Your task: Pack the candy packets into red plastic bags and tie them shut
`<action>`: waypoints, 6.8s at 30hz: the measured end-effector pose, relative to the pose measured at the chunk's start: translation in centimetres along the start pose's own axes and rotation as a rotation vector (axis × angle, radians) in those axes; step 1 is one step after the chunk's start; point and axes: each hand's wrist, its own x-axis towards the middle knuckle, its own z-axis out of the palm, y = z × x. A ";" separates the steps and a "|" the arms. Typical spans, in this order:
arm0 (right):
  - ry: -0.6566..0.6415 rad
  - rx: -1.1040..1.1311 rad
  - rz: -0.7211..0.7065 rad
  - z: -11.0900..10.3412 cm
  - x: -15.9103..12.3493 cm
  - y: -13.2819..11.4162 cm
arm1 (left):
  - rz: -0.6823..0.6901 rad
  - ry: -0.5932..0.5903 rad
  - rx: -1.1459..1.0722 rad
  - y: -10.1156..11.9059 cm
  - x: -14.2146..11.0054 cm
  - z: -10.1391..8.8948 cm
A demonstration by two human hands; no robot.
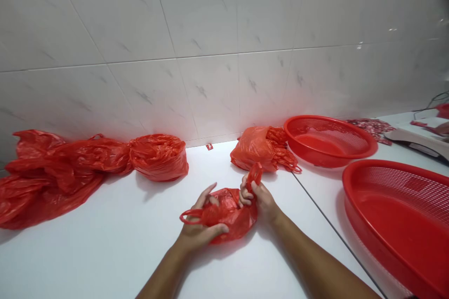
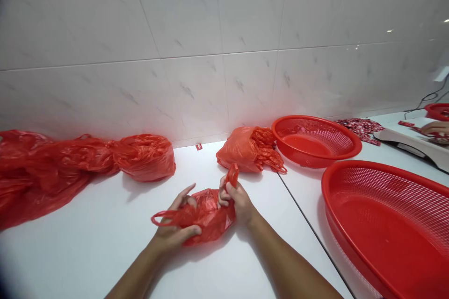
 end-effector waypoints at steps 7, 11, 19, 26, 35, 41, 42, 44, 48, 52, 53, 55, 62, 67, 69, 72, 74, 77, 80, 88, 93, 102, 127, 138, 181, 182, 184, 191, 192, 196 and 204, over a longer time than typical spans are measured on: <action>-0.009 -0.299 0.108 -0.5 -0.1 1.5 | 0.075 -0.023 0.217 -0.2 0.1 1.9; 0.000 -0.561 0.093 -0.3 1.7 0.3 | 0.048 0.046 0.128 -0.5 0.3 1.4; -0.405 -1.001 0.209 5.9 5.4 -11.9 | -0.090 0.211 -0.204 -0.4 0.3 1.7; -0.321 -0.873 0.084 6.6 4.7 -14.4 | 0.071 0.376 -0.094 6.8 2.6 -0.7; 0.116 -0.427 -0.125 7.8 4.3 -15.2 | -0.042 0.333 0.562 18.6 4.2 -3.4; 0.078 -0.739 -0.132 7.9 3.8 -15.4 | -0.010 0.210 0.473 18.0 4.7 -2.5; 0.079 -0.810 -0.141 7.8 4.0 -15.2 | 0.010 0.189 0.428 17.8 5.0 -2.5; 0.083 -0.958 -0.112 7.6 4.3 -14.7 | 0.021 0.159 0.356 17.7 5.4 -2.6; 0.078 -0.948 -0.079 7.6 4.7 -14.3 | 0.041 0.167 0.176 17.5 6.1 -3.1; 0.192 -0.722 -0.209 8.0 4.6 -14.6 | 0.086 0.245 0.082 17.4 6.2 -3.2; 0.230 -0.701 -0.203 8.0 4.6 -14.6 | 0.080 0.270 0.092 17.4 6.1 -3.2; 0.298 -0.712 -0.181 7.9 4.8 -14.5 | 0.092 0.314 0.073 17.4 6.0 -2.9; 0.217 -0.943 -0.105 8.3 4.7 -12.3 | 0.125 0.138 0.168 17.6 5.6 -1.4; -0.081 -0.977 -0.057 9.4 3.8 -11.5 | 0.157 0.035 0.258 17.7 5.1 -0.6; -0.167 -1.067 -0.033 10.0 3.5 -11.6 | 0.198 0.075 0.335 17.7 4.8 -0.5; -0.203 -1.214 0.020 10.8 3.5 -11.8 | 0.267 0.127 0.423 17.8 4.5 -0.6; -0.190 -1.276 0.042 11.1 3.6 -12.0 | 0.297 0.160 0.410 17.9 4.4 -0.8; -0.221 -1.208 0.053 11.1 3.8 -12.6 | 0.287 0.138 0.369 18.0 4.4 -1.0; -0.305 -1.023 0.166 10.5 3.8 -13.2 | 0.234 0.026 0.382 18.0 4.5 -1.2; -0.324 -0.569 0.214 8.9 4.4 -13.0 | 0.298 0.075 0.279 18.6 4.2 -1.8; -0.389 -0.575 0.172 8.9 4.5 -13.7 | 0.107 -0.165 0.176 18.4 3.9 -0.7; -0.245 -1.120 -0.066 8.2 3.5 -15.0 | -0.040 -0.285 0.094 16.3 6.6 -0.6; -0.223 -1.470 -0.845 7.5 5.0 -13.3 | 0.125 0.007 0.233 18.3 5.4 -1.4; -0.186 -1.499 0.000 5.8 3.9 -16.6 | -0.121 0.025 0.709 18.0 5.4 -4.9; -0.008 -1.679 0.057 5.9 1.4 -19.1 | -0.319 -0.441 0.875 13.4 7.5 -3.6; -0.006 -1.679 0.054 5.9 1.3 -19.2 | -0.342 -0.490 0.864 13.4 7.8 -3.4; -0.005 -1.672 0.045 5.9 1.2 -19.3 | -0.301 -0.570 0.766 14.0 7.9 -3.1; -0.208 -1.495 0.010 8.2 1.7 -18.2 | 0.026 -0.540 0.480 16.7 7.0 -2.1; -0.279 -1.453 -0.013 8.6 1.9 -17.7 | 0.044 -0.486 0.479 16.6 7.1 -1.9; -0.412 -1.328 0.043 9.1 3.2 -15.9 | 0.026 -0.298 0.478 15.8 7.7 -1.6; -0.247 -0.737 0.200 7.9 5.2 -14.7 | 0.041 -0.423 0.290 16.6 6.5 -1.3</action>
